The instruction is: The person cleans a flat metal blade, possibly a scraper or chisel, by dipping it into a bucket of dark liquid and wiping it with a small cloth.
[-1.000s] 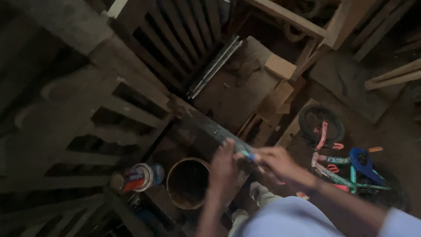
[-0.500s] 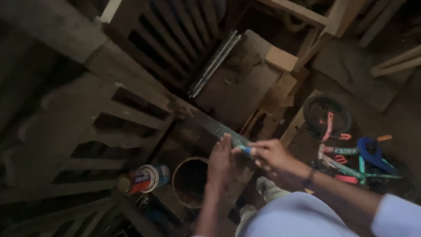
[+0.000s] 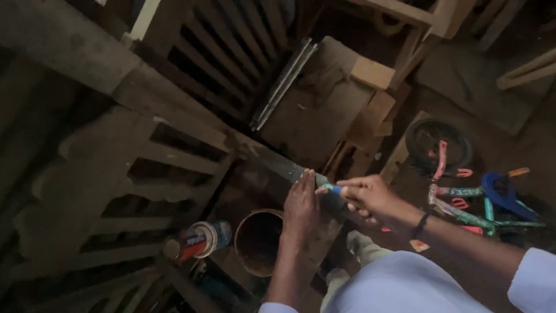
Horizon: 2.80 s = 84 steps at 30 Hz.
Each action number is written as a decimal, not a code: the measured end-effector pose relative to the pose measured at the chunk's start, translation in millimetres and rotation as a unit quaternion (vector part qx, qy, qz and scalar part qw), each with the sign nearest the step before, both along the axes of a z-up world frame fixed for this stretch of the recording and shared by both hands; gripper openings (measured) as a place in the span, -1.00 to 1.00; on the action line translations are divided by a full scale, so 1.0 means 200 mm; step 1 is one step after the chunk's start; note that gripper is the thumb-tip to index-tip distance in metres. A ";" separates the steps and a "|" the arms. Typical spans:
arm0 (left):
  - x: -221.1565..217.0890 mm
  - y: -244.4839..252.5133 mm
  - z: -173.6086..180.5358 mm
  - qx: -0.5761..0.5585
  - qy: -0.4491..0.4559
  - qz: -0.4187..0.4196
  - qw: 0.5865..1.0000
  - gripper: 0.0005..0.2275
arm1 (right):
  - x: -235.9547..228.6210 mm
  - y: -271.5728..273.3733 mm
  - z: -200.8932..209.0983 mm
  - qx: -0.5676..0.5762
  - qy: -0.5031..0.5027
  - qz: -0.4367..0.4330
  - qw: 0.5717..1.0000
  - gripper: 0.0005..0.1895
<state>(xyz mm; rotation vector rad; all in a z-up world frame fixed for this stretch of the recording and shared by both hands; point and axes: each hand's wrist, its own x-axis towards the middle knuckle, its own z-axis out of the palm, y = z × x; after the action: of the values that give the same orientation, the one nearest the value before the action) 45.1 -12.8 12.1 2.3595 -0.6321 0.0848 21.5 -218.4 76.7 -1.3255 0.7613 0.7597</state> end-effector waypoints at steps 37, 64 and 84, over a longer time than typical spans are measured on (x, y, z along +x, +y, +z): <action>-0.31 -0.16 0.00 -0.026 0.141 -0.012 0.990 -0.60 | -0.34 -0.24 -0.04 -0.050 -0.067 0.074 0.994 -0.59; 0.02 0.03 0.15 -0.016 0.190 0.032 0.981 -0.66 | 0.02 0.01 -0.15 -0.002 -0.045 0.020 0.999 -0.61; -0.02 0.02 0.01 -0.007 0.036 0.014 0.999 -0.56 | -0.01 -0.04 -0.09 -0.019 -0.003 0.039 0.999 -0.61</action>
<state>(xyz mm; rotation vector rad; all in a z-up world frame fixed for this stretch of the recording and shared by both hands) 41.5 -9.7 14.7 2.3480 -0.5610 0.0155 19.4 -225.6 58.4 -1.3985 0.7261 0.8056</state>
